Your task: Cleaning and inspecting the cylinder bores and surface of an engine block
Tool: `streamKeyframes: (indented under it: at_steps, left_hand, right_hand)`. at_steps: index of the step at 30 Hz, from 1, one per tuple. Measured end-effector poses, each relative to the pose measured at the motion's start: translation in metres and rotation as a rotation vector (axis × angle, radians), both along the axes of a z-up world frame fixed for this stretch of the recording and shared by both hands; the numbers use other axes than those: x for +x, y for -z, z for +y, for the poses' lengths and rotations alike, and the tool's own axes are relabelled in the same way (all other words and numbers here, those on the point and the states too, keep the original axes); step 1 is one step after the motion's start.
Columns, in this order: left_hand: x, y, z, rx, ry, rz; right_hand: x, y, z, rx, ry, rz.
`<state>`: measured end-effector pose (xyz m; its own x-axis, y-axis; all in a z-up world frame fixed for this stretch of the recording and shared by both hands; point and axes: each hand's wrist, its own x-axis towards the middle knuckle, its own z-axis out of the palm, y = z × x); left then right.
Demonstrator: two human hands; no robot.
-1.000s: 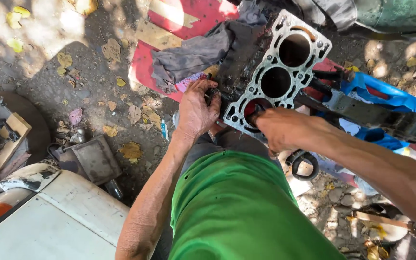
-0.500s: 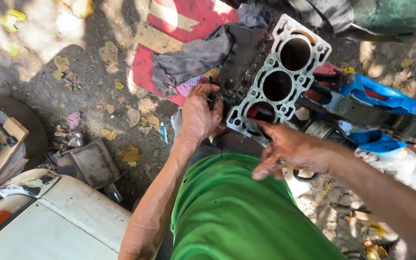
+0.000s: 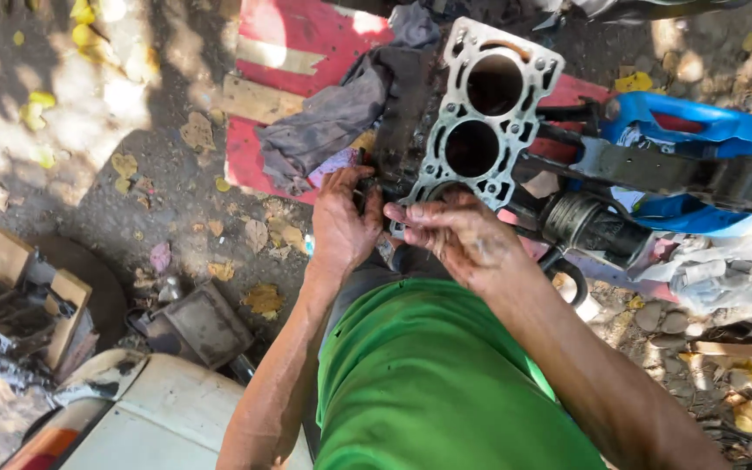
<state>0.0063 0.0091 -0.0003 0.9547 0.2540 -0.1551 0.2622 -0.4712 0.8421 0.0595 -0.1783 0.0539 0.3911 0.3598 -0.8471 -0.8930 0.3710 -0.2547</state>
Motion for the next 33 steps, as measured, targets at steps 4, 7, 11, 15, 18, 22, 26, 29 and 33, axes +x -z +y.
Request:
streamKeyframes:
  at_steps: [4,7,11,15,18,22,26,29,33]
  left_hand:
    - [0.0,0.001,0.0,0.023,-0.001,0.001]
    - [-0.001,0.006,0.002,0.034,0.007,-0.01]
    - [-0.001,0.008,0.002,0.027,-0.005,-0.012]
    - [0.001,-0.002,0.001,0.017,-0.041,0.004]
    - [0.001,0.003,0.002,0.025,-0.039,0.003]
    - [0.002,-0.002,-0.003,0.012,-0.056,0.009]
    - [0.0,0.005,-0.002,0.05,-0.049,-0.005]
    - [0.0,0.004,-0.001,0.039,-0.052,-0.01]
    - [-0.002,0.005,-0.003,0.015,-0.092,0.0]
  right_hand:
    - [-0.01,-0.02,-0.005,0.045,0.04,-0.072]
    - [-0.002,-0.003,0.001,0.069,0.038,-0.064]
    - [-0.011,-0.014,-0.006,0.051,-0.04,-0.058]
    - [-0.013,-0.009,-0.01,0.044,-0.123,-0.109]
    - [-0.006,-0.001,-0.022,0.098,-0.28,-0.163]
    - [0.016,-0.044,-0.012,-0.113,-0.687,-0.099]
    - [0.019,-0.012,-0.006,-0.129,-0.764,-0.013]
    - [0.032,-0.035,0.008,-0.161,-0.858,0.029]
    - [0.023,-0.028,0.008,-0.543,-1.085,-0.095]
